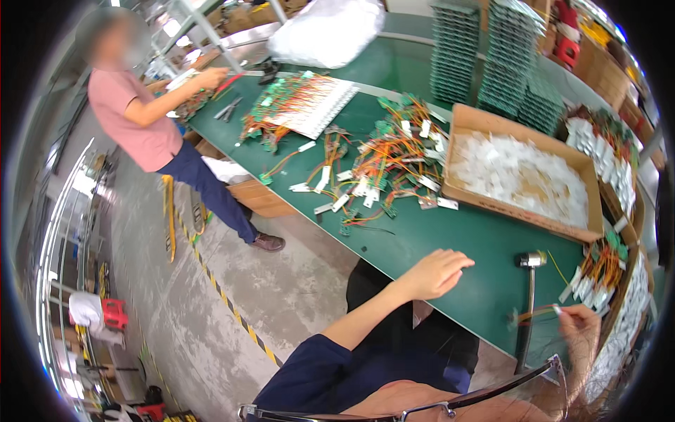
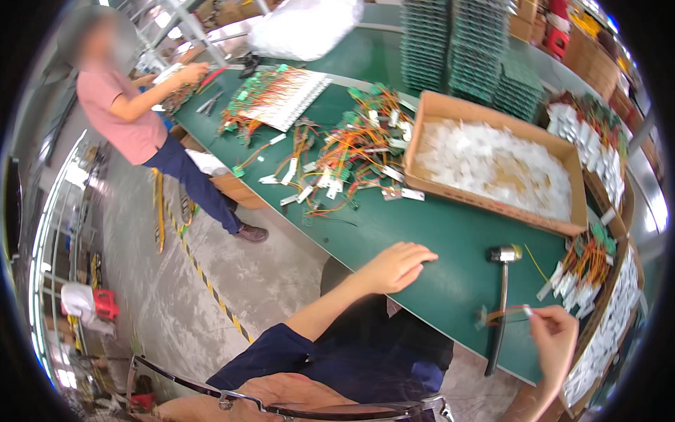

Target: The person assembles small electronic circuit boards into plastic housings, securing them with a rubber mallet.

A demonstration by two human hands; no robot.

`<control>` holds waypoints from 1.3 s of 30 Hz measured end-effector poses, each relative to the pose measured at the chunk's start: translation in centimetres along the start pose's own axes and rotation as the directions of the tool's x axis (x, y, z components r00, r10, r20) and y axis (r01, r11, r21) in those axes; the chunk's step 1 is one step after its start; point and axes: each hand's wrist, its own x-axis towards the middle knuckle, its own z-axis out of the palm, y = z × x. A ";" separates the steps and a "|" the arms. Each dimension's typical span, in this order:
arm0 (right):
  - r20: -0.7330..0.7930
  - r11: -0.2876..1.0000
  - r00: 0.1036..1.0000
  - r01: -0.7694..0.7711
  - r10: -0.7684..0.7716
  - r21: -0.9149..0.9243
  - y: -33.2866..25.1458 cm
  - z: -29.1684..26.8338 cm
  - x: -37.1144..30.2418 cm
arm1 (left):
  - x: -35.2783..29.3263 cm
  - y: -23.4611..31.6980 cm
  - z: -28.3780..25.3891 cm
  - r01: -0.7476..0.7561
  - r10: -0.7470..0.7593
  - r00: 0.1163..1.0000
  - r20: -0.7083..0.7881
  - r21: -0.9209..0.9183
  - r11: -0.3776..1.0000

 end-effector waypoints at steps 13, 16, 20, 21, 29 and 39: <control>-0.614 0.886 0.651 0.225 -0.446 -0.405 -12.1 -16.7 25.2 | 1.0 0.3 -1.1 0.030 -0.031 0.998 0.057 0.023 0.999; -0.686 0.826 0.463 0.362 -0.561 -0.432 -10.2 -18.1 30.0 | 1.6 0.4 -0.4 0.059 -0.061 0.997 0.047 0.035 0.998; -0.650 0.782 0.544 0.018 -0.530 -0.623 -2.6 -15.1 34.4 | 1.5 1.1 -0.1 0.099 -0.102 0.993 0.063 0.050 0.994; -0.583 0.736 0.697 -0.117 -0.417 -0.667 -0.8 -14.7 35.1 | 1.6 0.8 -0.1 0.118 -0.122 0.991 0.061 0.056 0.991; -0.696 0.798 0.538 -0.067 -0.476 -0.598 1.2 -12.9 35.6 | 1.6 0.5 -0.5 0.123 -0.127 0.990 0.061 0.067 0.990; -0.552 0.603 0.625 -0.156 -0.553 -0.782 3.7 -15.2 37.9 | 1.8 0.6 -0.6 0.095 -0.099 0.994 0.051 0.064 0.993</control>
